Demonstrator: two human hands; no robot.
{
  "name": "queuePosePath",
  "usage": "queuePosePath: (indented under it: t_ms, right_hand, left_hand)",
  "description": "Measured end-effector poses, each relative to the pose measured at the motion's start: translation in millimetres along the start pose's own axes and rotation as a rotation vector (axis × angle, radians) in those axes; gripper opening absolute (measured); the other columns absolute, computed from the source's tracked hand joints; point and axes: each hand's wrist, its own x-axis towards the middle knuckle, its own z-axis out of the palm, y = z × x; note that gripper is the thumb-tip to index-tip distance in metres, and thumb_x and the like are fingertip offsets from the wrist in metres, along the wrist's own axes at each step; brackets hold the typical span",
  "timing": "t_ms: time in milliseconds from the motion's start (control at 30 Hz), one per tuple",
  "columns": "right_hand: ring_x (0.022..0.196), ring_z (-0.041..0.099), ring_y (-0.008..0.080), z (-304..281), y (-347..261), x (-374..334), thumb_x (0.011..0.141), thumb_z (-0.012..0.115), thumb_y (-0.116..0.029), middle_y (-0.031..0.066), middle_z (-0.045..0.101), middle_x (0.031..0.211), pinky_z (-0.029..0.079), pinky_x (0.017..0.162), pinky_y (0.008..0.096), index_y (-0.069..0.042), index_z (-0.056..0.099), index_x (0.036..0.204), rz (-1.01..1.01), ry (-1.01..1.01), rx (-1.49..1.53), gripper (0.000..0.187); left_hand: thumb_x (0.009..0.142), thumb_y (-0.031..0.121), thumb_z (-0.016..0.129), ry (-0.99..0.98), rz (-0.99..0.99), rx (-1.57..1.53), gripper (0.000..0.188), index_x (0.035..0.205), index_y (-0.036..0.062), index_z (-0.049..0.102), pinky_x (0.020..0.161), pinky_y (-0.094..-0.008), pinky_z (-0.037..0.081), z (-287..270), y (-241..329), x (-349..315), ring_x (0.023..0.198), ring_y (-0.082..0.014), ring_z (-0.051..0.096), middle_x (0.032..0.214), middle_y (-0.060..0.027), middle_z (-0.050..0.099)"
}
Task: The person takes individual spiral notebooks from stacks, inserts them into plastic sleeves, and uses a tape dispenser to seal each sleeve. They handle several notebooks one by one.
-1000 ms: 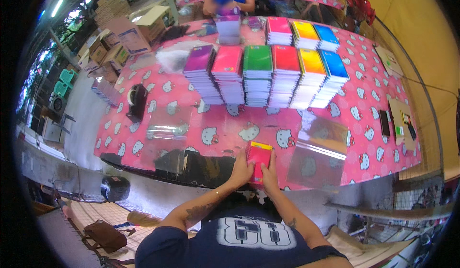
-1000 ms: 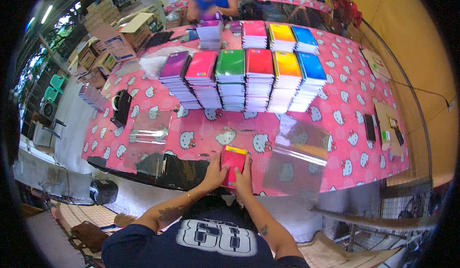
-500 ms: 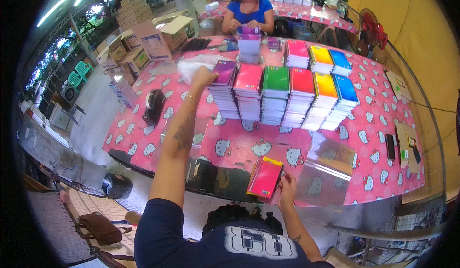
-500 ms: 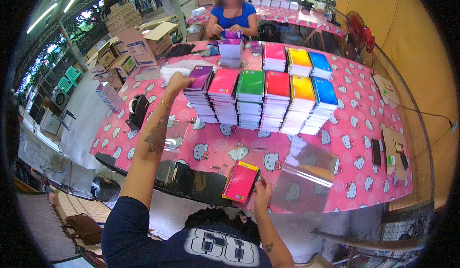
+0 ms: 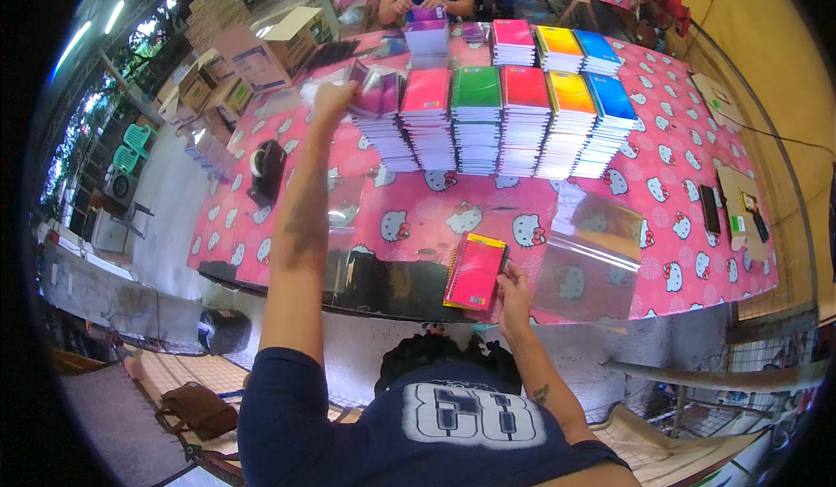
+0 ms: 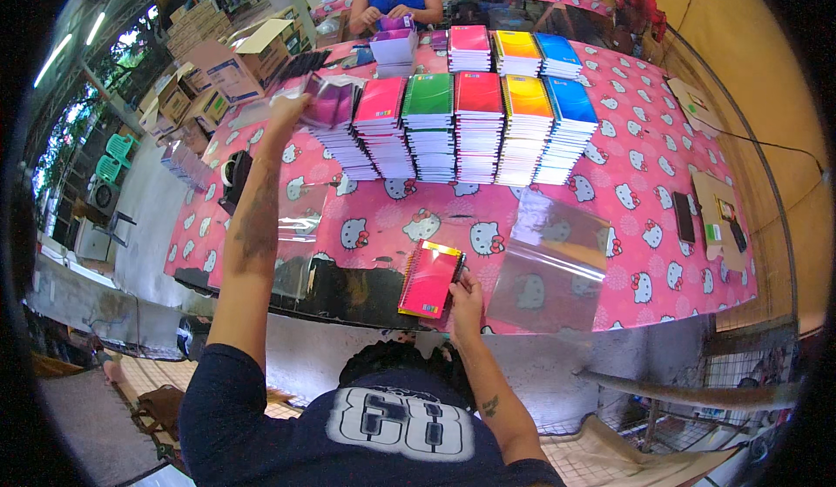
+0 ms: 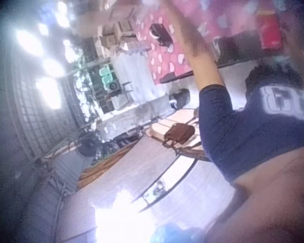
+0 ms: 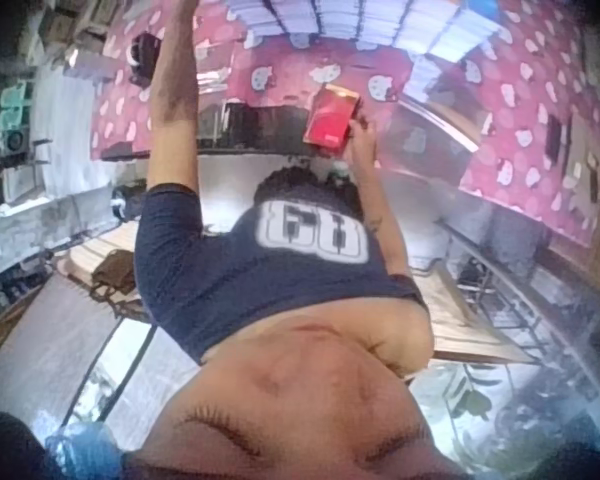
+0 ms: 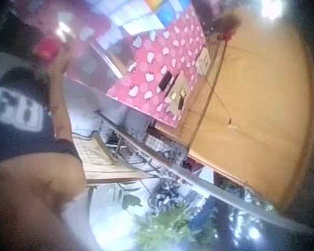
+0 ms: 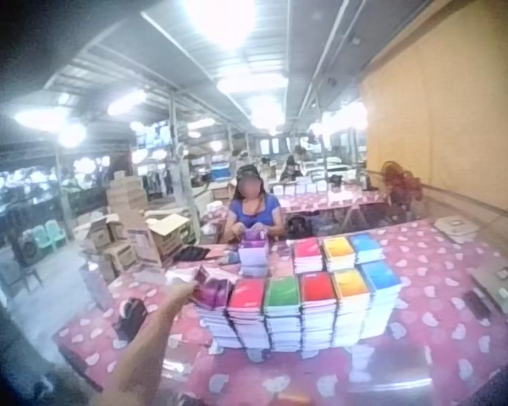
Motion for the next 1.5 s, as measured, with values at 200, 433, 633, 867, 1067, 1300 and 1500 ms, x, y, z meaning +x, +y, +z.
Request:
queuePosePath:
  t_ms: [200,433,633,867,1067,1300,1500]
  right_hand:
    - [0.117,0.054,0.0172,-23,-10,10,0.102,0.054,-0.029,0.0104,0.056,0.135,0.045,0.088,0.0289,-0.006,0.043,0.146,0.134,0.037,-0.040,0.051]
    - [0.132,0.049,0.0227,-10,-33,5,0.101,0.050,-0.052,0.0137,0.052,0.144,0.043,0.100,0.0341,-0.007,0.047,0.144,0.254,0.011,0.038,0.062]
    - [0.099,0.067,0.0223,12,-24,17,0.092,0.071,-0.034,0.0128,0.065,0.120,0.058,0.081,0.0365,-0.003,0.055,0.129,0.210,-0.140,-0.047,0.050]
    - [0.087,0.069,0.0233,85,11,15,0.076,0.086,-0.011,0.0156,0.061,0.111,0.063,0.075,0.0402,0.004,0.042,0.128,0.175,-0.019,-0.333,0.070]
    - [0.087,0.071,0.0224,92,25,3,0.084,0.078,-0.018,0.0120,0.070,0.103,0.062,0.079,0.0407,-0.002,0.058,0.118,0.501,-0.231,-0.142,0.043]
    - [0.136,0.048,0.0255,140,29,-64,0.091,0.071,-0.040,0.0116,0.045,0.152,0.040,0.114,0.0438,-0.006,0.039,0.151,-0.023,-0.326,-0.080,0.076]
    - [0.137,0.044,0.0295,144,98,-52,0.064,0.091,-0.056,0.0143,0.042,0.146,0.039,0.114,0.0427,-0.004,0.017,0.159,-0.545,-0.224,-0.353,0.131]
  left_hand:
    - [0.074,0.000,0.073,-0.555,0.526,0.002,0.049,0.121,0.0083,0.063,0.078,-0.0420,0.053,20,167,-130,0.093,-0.0260,0.069,0.100,-0.0127,0.068]
    - [0.084,0.017,0.064,-0.481,1.312,0.248,0.019,0.099,0.0062,0.068,0.105,-0.0519,0.040,162,168,-287,0.097,-0.0264,0.066,0.099,-0.0098,0.068]
    - [0.094,0.023,0.064,-0.605,-0.262,-0.307,0.044,0.127,-0.0031,0.054,0.088,-0.0386,0.053,160,58,-341,0.101,-0.0229,0.064,0.107,-0.0156,0.063]
    - [0.101,0.017,0.044,-0.774,-0.879,-1.233,0.042,0.140,0.0022,0.045,0.093,-0.0400,0.053,128,14,-368,0.112,-0.0188,0.062,0.129,-0.0108,0.059]
    - [0.081,0.013,0.070,-0.471,0.570,-0.220,0.081,0.152,0.0076,0.033,0.119,-0.0567,0.025,26,-15,-375,0.147,-0.0368,0.034,0.152,-0.0254,0.037]
    - [0.069,0.012,0.082,-0.564,0.619,-0.688,0.073,0.133,0.0068,0.047,0.114,-0.0534,0.034,1,-18,-330,0.124,-0.0335,0.055,0.129,-0.0155,0.057]
    - [0.073,0.002,0.077,-0.712,0.077,-1.154,0.088,0.149,0.0061,0.031,0.112,-0.0364,0.038,51,-39,-339,0.132,-0.0247,0.047,0.137,-0.0140,0.048]
